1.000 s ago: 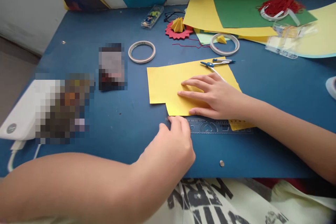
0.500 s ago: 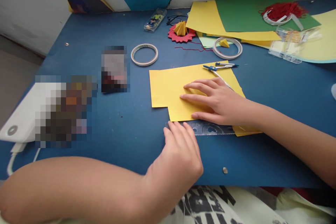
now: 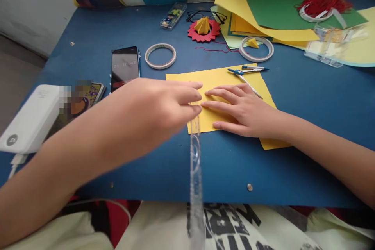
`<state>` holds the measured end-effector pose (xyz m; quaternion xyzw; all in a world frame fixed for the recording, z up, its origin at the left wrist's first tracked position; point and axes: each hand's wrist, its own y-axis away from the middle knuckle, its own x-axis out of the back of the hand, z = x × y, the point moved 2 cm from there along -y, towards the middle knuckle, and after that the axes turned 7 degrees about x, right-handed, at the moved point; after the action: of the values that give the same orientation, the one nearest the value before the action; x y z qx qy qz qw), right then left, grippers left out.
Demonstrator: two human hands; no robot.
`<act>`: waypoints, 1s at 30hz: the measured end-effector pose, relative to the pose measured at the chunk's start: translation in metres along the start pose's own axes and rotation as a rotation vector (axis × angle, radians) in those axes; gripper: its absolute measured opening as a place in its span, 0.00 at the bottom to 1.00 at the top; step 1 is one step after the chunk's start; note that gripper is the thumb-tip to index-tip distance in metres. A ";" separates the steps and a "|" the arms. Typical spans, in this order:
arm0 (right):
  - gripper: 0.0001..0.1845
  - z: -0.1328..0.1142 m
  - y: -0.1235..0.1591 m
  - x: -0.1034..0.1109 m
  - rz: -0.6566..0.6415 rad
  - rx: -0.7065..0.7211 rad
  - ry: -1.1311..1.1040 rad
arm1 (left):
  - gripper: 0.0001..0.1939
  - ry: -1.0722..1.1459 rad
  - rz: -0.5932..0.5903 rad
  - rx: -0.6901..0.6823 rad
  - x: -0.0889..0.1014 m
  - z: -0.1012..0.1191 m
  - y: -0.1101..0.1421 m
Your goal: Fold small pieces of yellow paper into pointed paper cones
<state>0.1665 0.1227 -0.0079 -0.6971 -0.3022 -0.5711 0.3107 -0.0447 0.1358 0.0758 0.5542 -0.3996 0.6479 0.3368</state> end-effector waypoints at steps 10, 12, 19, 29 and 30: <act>0.28 0.000 0.000 -0.002 0.006 -0.002 0.011 | 0.19 0.180 -0.139 0.211 -0.041 -0.030 0.028; 0.27 -0.001 0.000 -0.002 0.005 -0.005 0.011 | 0.19 0.215 -0.144 0.234 -0.042 -0.027 0.028; 0.27 -0.001 0.000 -0.002 0.021 -0.001 0.004 | 0.23 0.136 -0.037 0.359 -0.055 -0.011 0.030; 0.26 -0.001 0.000 -0.002 0.027 0.004 -0.005 | 0.34 0.126 -0.176 0.326 -0.057 -0.007 0.030; 0.26 -0.001 0.000 -0.002 0.024 0.005 -0.007 | 0.34 0.126 -0.176 0.322 -0.058 -0.008 0.031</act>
<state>0.1657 0.1214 -0.0097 -0.7022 -0.2960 -0.5640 0.3182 -0.0665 0.1295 0.0140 0.5921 -0.2189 0.7049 0.3235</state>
